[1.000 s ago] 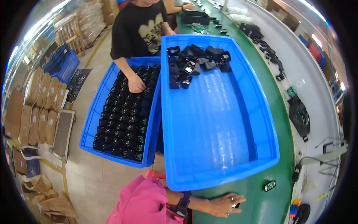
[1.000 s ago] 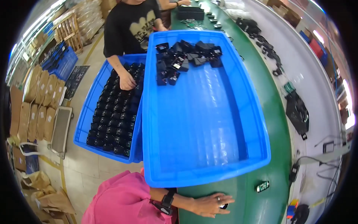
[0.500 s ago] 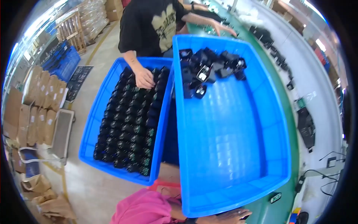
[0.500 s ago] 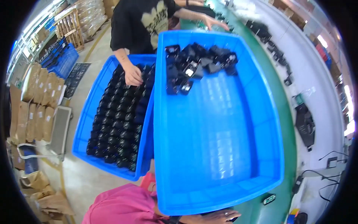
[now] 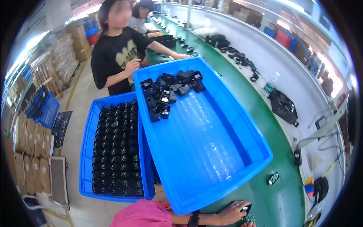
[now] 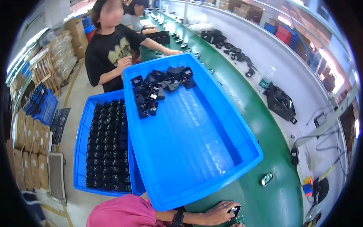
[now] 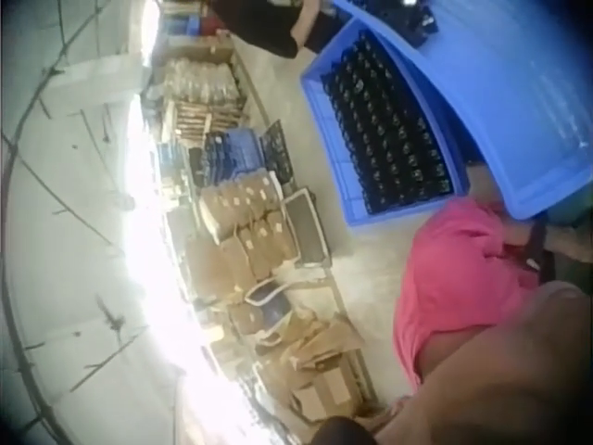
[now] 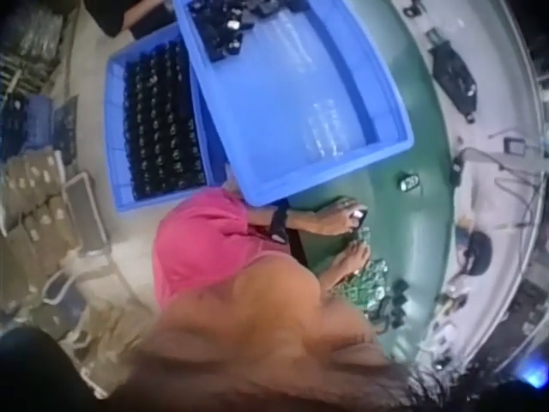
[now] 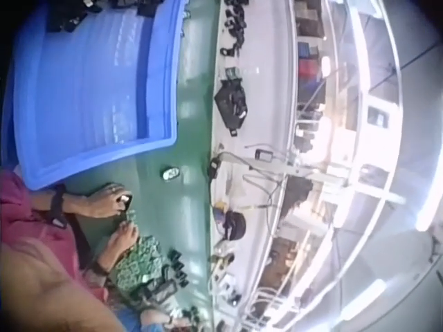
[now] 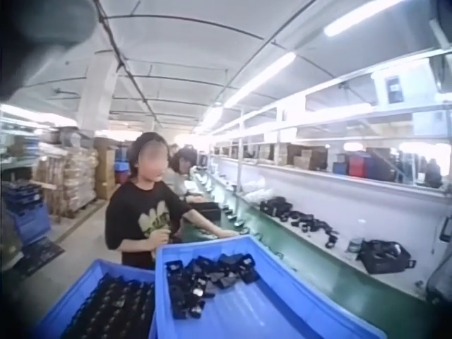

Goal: The person picks up a black housing and a circuit board, fits the board into the housing, and places the assembled unit onto the conveyor belt. This process is repeated several times before the person moves the blue bins.

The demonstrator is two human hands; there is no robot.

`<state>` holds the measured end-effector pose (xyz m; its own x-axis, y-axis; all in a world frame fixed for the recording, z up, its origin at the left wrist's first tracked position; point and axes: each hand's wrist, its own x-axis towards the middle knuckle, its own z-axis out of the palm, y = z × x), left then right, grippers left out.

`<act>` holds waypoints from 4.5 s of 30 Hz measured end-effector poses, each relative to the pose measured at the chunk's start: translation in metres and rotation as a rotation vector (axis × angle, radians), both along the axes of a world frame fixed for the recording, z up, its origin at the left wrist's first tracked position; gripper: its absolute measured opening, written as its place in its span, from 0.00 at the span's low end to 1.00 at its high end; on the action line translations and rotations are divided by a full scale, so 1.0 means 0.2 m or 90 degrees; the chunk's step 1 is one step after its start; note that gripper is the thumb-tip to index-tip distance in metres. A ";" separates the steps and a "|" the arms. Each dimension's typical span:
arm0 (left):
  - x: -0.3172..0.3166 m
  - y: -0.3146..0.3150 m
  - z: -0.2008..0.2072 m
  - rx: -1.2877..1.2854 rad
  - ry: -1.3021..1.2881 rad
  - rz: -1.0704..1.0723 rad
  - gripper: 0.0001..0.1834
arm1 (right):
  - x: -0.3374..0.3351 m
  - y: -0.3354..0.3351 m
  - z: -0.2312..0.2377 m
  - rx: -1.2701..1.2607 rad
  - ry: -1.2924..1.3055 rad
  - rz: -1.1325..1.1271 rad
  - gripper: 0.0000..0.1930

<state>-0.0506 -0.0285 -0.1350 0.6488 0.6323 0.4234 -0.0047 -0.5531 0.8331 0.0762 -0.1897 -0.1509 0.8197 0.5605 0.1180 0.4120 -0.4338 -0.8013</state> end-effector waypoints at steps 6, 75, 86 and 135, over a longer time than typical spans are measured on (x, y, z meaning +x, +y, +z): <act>-0.02 0.07 0.06 0.010 0.079 -0.089 0.12 | -0.02 0.06 -0.04 0.175 0.183 -0.066 0.13; -0.11 -0.26 0.08 -0.194 0.026 -0.362 0.04 | -0.23 -0.19 0.26 0.567 0.567 0.116 0.05; -0.13 -0.28 0.15 -0.102 0.061 -0.246 0.07 | -0.30 -0.11 0.41 0.542 0.573 -0.024 0.05; -0.24 0.01 0.06 -0.242 -0.151 -0.197 0.10 | -0.27 0.18 0.43 0.022 0.405 0.031 0.09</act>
